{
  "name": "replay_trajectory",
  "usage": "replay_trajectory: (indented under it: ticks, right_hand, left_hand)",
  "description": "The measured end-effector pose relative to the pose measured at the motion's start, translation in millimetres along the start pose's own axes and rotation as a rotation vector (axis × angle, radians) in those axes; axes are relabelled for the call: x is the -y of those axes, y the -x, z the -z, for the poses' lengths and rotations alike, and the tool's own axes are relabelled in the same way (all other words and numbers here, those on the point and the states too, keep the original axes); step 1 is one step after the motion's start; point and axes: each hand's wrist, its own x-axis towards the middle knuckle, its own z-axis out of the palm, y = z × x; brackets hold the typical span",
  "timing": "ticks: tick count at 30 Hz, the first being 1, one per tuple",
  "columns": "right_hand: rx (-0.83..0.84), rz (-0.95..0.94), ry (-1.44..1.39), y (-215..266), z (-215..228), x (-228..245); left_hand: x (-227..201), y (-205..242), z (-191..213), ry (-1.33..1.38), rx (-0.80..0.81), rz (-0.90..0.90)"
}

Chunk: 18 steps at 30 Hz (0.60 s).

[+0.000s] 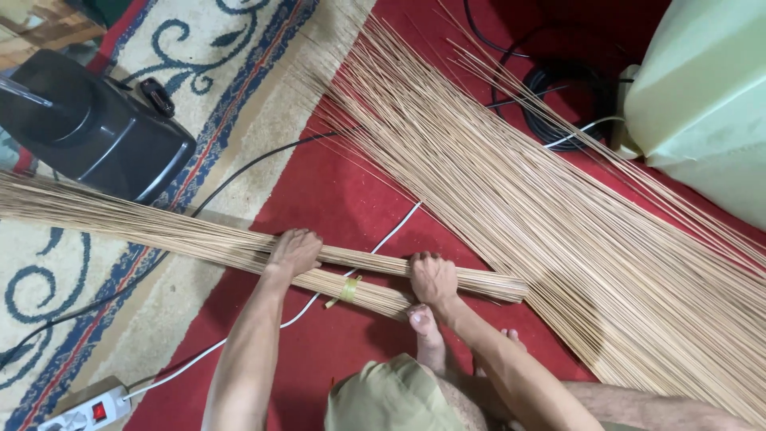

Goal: Organizing and aligning long rattan sticks by gathering them into bundles and tapping them against the floor.

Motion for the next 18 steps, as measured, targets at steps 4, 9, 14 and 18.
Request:
replay_trajectory:
  ticks: [4,9,14,18]
  right_hand:
    - [-0.061,0.006,0.022,-4.0,-3.9,-0.9]
    - [-0.052,-0.036,0.024,11.5,52.5,11.9]
    - [0.006,-0.099,0.013,23.1,105.0,22.8]
    - [0.034,-0.134,0.001,26.9,94.6,7.1]
  left_hand:
    - [2.7,-1.3,-0.9,0.039,-0.061,0.026]
    - [11.7,23.9,55.5,0.218,-0.072,0.051]
    - [16.0,58.7,132.3,0.292,-0.111,0.08]
    - [4.8,87.8,179.2,0.317,-0.142,0.065]
